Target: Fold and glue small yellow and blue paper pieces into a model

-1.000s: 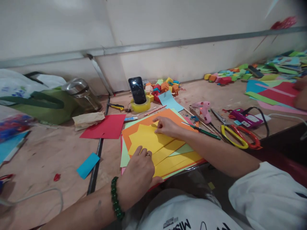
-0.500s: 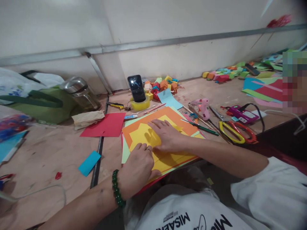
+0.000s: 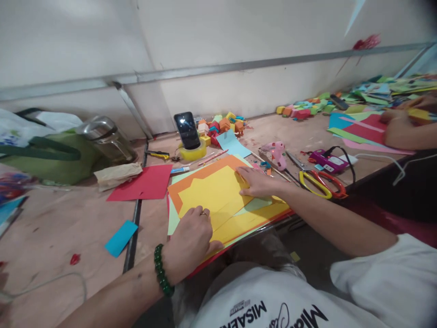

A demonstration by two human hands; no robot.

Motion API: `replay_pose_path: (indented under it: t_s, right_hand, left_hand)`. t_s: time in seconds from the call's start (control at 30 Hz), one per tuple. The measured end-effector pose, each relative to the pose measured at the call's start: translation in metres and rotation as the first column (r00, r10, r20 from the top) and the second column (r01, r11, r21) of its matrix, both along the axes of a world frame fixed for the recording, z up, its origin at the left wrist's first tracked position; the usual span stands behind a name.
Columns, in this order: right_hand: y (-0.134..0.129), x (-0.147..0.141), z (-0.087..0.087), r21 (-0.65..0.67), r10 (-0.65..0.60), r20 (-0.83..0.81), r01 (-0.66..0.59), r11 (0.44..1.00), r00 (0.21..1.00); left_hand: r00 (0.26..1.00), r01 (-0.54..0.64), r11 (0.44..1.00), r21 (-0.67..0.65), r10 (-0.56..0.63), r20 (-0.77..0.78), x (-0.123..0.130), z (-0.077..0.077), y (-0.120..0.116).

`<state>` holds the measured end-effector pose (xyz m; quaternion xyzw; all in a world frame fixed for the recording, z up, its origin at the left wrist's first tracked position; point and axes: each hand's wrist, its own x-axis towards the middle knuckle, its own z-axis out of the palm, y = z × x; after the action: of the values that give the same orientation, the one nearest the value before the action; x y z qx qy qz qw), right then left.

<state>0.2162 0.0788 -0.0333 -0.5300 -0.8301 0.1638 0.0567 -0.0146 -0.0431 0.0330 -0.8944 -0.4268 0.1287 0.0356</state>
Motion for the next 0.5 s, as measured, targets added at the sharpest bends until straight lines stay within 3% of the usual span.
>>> replay_pose_path:
  t_s: [0.27,0.5]
  right_hand:
    - [0.002,0.022,0.011,-0.027,-0.056,-0.014,0.055,0.998,0.998]
    - [0.003,0.031,0.010,-0.019,-0.052,-0.086,0.050,0.999,0.995]
  left_hand:
    - [0.998,-0.052,0.998,0.020,0.051,0.044,-0.008,-0.004,-0.010]
    - [0.973,-0.151,0.985,0.088,0.132,0.188,-0.032,-0.028,-0.022]
